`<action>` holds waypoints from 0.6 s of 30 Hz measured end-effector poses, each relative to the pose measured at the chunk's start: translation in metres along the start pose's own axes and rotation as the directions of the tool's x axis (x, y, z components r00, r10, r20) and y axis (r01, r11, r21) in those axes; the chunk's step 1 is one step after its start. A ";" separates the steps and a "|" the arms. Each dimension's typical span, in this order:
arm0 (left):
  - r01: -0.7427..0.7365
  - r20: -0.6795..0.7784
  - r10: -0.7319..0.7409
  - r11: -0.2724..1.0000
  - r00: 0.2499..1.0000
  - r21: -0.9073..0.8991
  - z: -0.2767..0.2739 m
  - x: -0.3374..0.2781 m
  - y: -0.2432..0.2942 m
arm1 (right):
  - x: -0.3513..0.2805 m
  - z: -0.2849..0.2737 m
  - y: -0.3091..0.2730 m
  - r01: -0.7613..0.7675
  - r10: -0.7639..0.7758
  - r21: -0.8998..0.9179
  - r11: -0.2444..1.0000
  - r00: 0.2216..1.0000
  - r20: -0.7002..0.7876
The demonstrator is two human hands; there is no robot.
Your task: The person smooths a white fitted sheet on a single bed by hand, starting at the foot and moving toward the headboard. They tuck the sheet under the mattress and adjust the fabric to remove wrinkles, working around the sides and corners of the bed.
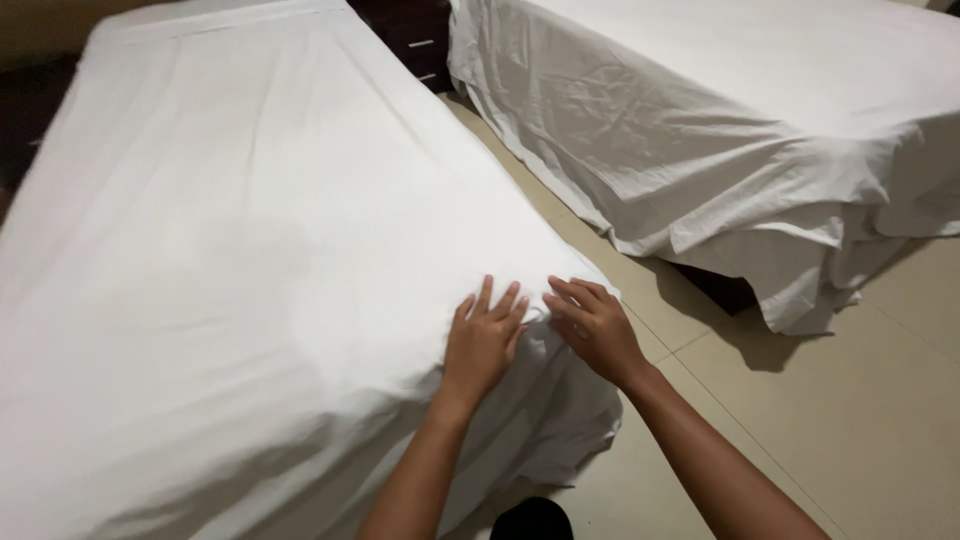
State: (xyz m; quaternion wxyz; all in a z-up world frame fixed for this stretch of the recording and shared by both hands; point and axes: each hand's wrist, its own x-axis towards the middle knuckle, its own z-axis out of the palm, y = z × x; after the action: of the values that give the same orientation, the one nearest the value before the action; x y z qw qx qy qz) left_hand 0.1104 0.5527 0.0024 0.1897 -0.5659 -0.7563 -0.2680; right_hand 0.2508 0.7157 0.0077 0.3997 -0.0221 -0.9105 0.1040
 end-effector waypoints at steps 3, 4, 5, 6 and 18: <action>-0.030 -0.044 0.030 1.000 0.999 0.007 0.000 0.001 0.004 | -0.005 0.016 0.018 -0.057 0.057 0.011 0.998 0.997 -0.051; -0.030 -0.046 0.030 1.000 0.998 0.010 0.000 -0.001 0.005 | -0.002 0.010 0.014 -0.054 0.055 0.013 0.998 0.997 -0.054; -0.020 -0.056 0.019 0.999 0.998 -0.026 0.000 -0.002 0.006 | 0.000 0.005 0.010 -0.044 0.044 0.014 0.999 0.998 -0.054; -0.012 -0.066 0.008 0.998 0.998 -0.067 0.002 -0.003 0.008 | 0.002 -0.003 0.007 -0.035 0.035 0.011 0.999 0.998 -0.053; -0.016 0.073 0.023 0.996 0.997 -0.087 -0.034 -0.030 0.000 | 0.006 -0.009 -0.006 -0.022 0.022 -0.004 1.000 0.999 0.035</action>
State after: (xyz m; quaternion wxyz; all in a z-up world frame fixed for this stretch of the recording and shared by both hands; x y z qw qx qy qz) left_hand 0.1185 0.5092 0.0112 0.1397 -0.5904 -0.7450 -0.2775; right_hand 0.2536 0.7124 0.0192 0.3823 -0.0310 -0.9173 0.1073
